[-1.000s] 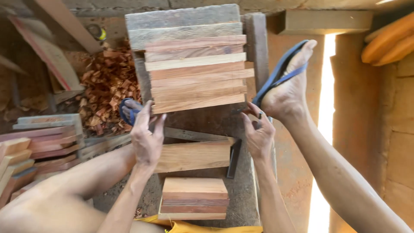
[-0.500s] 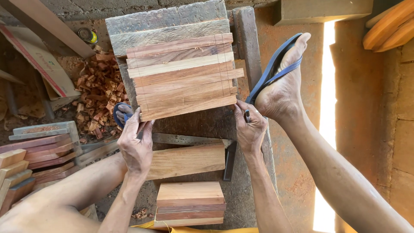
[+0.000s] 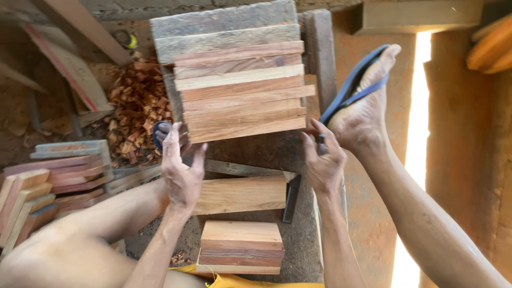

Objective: The recorder sorts and organizes small wooden blocks on a workbench in a carpentry workshop, then measures and marks them using a square and pencil.

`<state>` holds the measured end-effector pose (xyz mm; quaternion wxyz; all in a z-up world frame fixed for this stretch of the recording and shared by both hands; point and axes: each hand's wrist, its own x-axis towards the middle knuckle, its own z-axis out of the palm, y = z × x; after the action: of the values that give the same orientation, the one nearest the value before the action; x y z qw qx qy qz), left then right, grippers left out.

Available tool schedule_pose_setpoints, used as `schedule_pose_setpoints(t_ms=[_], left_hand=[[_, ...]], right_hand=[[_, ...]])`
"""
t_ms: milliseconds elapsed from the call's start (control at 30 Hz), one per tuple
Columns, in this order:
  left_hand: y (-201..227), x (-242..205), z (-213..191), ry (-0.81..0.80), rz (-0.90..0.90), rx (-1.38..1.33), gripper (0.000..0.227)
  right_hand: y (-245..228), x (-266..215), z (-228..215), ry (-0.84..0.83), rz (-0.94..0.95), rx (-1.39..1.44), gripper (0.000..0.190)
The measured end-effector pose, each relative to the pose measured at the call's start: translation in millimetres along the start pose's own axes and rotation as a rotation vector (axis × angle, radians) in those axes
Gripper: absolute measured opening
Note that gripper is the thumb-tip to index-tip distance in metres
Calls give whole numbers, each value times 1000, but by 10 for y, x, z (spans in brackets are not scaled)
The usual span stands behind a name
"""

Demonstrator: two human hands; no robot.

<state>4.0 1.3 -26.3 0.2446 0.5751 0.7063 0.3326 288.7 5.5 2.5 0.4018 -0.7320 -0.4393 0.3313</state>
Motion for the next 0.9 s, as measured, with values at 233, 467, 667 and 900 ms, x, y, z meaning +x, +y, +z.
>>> schedule_pose_setpoints(t_ms=[233,467,667,900], left_hand=[[262,-119,139,0,691,275,76],[453,374,383,-257,692,494,89],[487,542,347,-275,699,581,98],[472,511,371,-206,744,600,95]], right_hand=[[315,-552,-320,-169,106,-410,46],[4,-676,-283,-310,326,-560,69],[98,-722,-207,-303,300,-509,65],[57,-788,-200,-247,186,-537,50]])
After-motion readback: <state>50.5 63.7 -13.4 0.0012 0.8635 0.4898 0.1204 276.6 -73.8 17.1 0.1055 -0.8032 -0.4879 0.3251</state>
